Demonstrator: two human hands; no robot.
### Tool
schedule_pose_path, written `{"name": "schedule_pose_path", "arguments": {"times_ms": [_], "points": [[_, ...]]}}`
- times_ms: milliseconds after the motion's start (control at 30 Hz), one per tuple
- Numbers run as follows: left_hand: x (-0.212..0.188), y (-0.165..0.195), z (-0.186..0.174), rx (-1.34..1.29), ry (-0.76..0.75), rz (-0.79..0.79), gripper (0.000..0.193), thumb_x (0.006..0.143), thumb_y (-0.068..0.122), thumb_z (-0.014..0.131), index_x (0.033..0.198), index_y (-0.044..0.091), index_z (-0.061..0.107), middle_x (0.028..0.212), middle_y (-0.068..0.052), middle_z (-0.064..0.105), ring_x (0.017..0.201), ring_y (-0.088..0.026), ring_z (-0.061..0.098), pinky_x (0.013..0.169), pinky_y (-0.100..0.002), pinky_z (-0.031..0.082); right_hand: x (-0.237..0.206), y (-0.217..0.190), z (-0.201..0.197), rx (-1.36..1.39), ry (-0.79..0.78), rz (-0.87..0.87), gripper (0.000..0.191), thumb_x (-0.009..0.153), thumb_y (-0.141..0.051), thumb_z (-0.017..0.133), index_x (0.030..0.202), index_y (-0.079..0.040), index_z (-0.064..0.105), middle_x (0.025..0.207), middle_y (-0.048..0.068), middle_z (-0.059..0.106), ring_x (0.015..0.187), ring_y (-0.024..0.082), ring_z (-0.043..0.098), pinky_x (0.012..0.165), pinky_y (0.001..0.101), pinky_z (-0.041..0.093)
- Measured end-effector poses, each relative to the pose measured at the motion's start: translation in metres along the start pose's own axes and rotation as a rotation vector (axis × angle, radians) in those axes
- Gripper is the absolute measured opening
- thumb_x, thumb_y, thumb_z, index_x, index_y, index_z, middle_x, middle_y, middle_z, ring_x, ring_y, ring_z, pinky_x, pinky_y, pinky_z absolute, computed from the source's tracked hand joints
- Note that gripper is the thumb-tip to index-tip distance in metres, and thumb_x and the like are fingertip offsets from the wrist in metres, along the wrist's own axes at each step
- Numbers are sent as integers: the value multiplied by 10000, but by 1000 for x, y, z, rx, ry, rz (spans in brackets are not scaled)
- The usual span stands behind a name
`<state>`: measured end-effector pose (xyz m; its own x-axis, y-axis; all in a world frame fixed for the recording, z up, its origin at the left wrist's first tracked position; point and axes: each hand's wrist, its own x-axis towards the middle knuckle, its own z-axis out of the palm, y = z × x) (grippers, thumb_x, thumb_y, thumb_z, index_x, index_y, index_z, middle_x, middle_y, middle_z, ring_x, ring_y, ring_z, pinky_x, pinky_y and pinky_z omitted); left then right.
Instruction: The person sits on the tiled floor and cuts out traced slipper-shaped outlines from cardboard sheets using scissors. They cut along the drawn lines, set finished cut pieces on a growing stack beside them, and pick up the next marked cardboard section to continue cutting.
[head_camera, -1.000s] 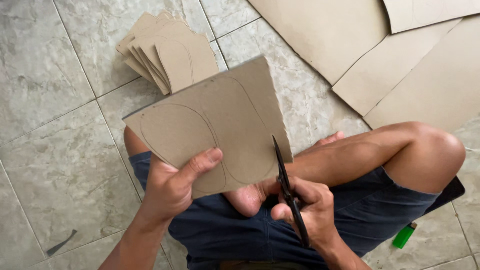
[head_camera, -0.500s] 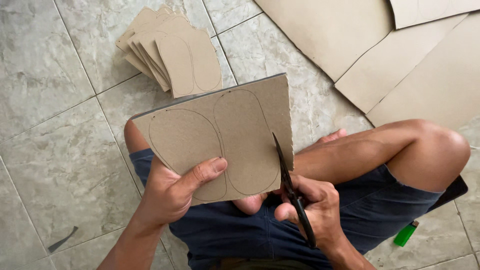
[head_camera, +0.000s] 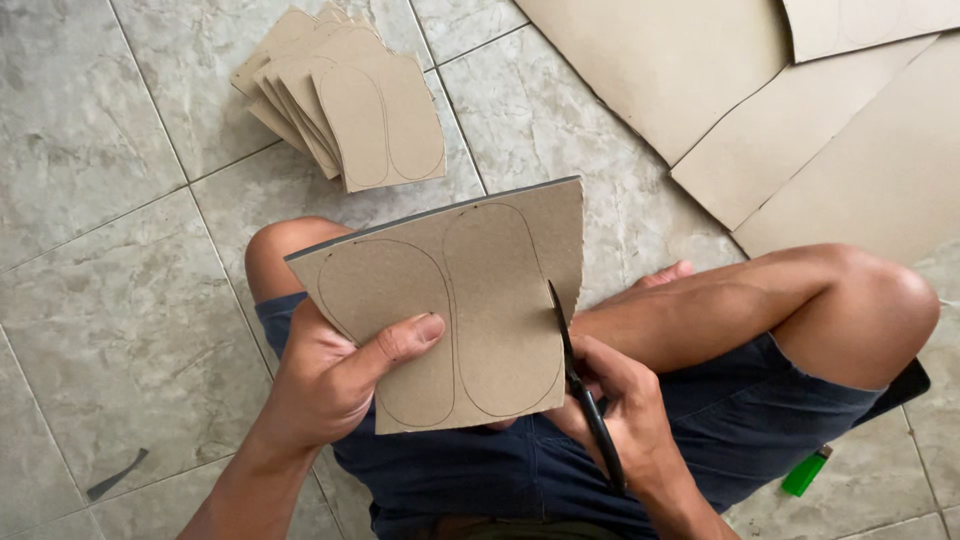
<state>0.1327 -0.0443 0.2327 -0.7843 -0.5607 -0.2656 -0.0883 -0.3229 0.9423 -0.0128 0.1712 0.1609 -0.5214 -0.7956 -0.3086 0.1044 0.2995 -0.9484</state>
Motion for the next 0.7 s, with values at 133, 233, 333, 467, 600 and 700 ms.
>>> {"name": "schedule_pose_path", "arguments": {"times_ms": [133, 233, 333, 467, 600, 700], "points": [[-6, -1, -5, 136, 32, 30, 288, 934, 19, 714, 1206, -52, 653, 1081, -81, 728, 1010, -154, 684, 881, -306, 574, 0, 7, -1, 151, -132, 48, 364, 846, -125, 727, 1175, 27, 696, 898, -2, 666, 807, 83, 552, 728, 242, 469], [-7, 2, -10, 397, 0, 124, 195, 984, 48, 704, 1168, -16, 721, 1062, -67, 750, 996, -137, 701, 881, -289, 576, -5, 11, -9, 286, -301, 67, 215, 904, -85, 717, 1071, 46, 686, 913, 21, 639, 835, 102, 545, 751, 253, 459], [-5, 1, -11, 215, -102, -104, 279, 915, 53, 694, 1187, -9, 708, 1080, -61, 775, 1029, -130, 713, 882, -293, 584, -6, 13, -6, 118, -209, 101, 202, 863, -51, 718, 1041, 43, 704, 848, 40, 610, 776, 106, 540, 697, 257, 477], [-2, -10, -1, 37, -8, -121, 283, 912, 37, 710, 1186, -31, 685, 1080, -74, 746, 997, -141, 690, 860, -302, 570, -1, 10, 8, 58, 28, 99, 413, 801, -16, 655, 1213, 4, 660, 911, 4, 686, 784, 70, 608, 666, 225, 486], [-5, -13, 1, 27, -23, -99, 283, 934, 46, 703, 1202, -40, 681, 1093, -86, 747, 1012, -142, 690, 872, -306, 572, 0, 2, 8, 98, 17, -33, 322, 836, -5, 678, 1154, 40, 678, 908, -4, 669, 831, 54, 585, 729, 213, 484], [-7, -12, -1, 9, -12, -114, 292, 924, 45, 703, 1202, -40, 675, 1093, -87, 746, 1009, -144, 690, 867, -308, 572, 0, 2, 8, 31, 63, 17, 229, 842, -26, 707, 1062, 25, 740, 726, -29, 611, 648, 37, 502, 556, 210, 412]]}}
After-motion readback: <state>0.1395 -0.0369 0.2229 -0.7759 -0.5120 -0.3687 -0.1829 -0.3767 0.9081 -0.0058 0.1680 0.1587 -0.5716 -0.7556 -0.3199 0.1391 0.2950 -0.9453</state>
